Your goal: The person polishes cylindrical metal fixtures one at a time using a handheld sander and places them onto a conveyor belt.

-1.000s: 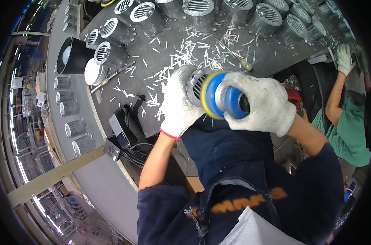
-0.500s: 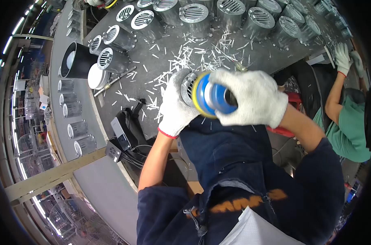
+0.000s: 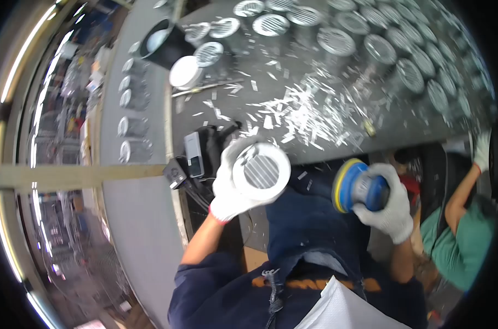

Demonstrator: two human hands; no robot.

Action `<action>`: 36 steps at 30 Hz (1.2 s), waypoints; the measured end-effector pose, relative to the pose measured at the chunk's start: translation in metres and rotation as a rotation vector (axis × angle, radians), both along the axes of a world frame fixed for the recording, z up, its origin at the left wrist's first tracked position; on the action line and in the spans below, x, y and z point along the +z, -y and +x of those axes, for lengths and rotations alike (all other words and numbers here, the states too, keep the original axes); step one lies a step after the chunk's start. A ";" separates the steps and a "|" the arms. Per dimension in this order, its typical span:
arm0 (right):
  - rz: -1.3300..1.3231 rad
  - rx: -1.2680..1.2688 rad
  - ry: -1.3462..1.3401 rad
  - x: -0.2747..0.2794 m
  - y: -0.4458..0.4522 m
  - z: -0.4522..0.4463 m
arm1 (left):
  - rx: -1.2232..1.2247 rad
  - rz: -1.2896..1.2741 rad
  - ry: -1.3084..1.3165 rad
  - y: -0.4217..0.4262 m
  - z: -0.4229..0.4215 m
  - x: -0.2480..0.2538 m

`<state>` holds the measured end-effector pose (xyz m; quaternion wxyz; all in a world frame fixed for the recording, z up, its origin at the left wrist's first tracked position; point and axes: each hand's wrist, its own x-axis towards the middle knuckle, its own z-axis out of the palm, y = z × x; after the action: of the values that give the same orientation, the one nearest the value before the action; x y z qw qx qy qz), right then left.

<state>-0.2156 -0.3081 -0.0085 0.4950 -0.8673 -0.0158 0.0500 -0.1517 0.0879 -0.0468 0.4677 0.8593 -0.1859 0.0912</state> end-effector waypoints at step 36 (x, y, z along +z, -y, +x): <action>-0.210 0.094 -0.134 0.001 -0.021 0.000 | 1.093 -0.147 1.235 -0.235 0.021 0.095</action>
<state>-0.2159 -0.2871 -0.0076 0.3984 -0.9075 -0.0180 0.1321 -0.1306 0.3229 0.0478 0.2261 0.5908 0.0411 0.7734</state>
